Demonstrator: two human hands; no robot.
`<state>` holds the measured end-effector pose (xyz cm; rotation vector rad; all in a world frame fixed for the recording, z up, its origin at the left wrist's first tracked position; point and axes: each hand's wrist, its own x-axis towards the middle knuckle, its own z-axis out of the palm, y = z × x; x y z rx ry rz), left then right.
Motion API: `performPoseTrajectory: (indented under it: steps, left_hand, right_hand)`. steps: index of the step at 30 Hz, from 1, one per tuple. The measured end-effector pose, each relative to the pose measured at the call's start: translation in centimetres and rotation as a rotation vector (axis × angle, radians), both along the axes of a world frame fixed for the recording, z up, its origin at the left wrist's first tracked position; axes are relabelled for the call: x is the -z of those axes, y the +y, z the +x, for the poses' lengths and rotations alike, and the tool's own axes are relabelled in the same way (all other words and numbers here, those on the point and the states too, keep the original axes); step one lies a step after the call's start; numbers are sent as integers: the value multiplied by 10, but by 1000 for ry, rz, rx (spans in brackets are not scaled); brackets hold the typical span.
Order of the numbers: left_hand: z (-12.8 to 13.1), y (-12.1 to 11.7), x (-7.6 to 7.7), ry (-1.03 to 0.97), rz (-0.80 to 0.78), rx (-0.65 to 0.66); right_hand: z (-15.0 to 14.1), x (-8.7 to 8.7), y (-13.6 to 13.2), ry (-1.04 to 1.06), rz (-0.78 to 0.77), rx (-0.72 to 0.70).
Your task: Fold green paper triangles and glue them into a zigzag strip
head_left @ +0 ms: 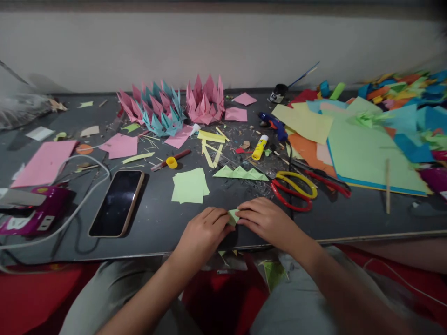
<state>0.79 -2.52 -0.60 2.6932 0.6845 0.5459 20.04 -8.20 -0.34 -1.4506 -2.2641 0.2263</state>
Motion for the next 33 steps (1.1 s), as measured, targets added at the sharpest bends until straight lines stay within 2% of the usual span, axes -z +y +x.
performPoseTrajectory:
  steps: [2,4,8,10,13,18,23,26,29,31,33]
  left_hand:
    - [-2,1,1,5,-11,33]
    - [-2,1,1,-6,-7,45]
    - [-2,1,-2,-48,2,30]
    - [-1,1,-3,-64,-12,24]
    - [-2,1,-3,-71,-30,31]
    - [-4,-1,1,-38,-63,19]
    - [-3,-2,1,-24,-72,7]
    - [-3,-2,0,-27,-76,9]
    - [-4,-1,0,-18,-70,13]
    - [-4,-1,0,-7,-61,12]
    - [-4,-1,-1,2,-57,9]
  right_hand:
    - [1,-3,0,1,9,-12]
    - [4,-4,4,13,48,44]
    - [17,2,16,-80,138,360]
    - [20,6,19,-181,133,432]
    - [17,9,18,-252,105,432]
    - [13,6,13,-216,76,468]
    - [21,0,25,-301,50,445]
    - [22,-8,34,-397,-9,392]
    - [19,-20,36,-442,-14,412]
    - [18,-30,32,-438,12,475]
    - [22,-37,25,-323,27,563]
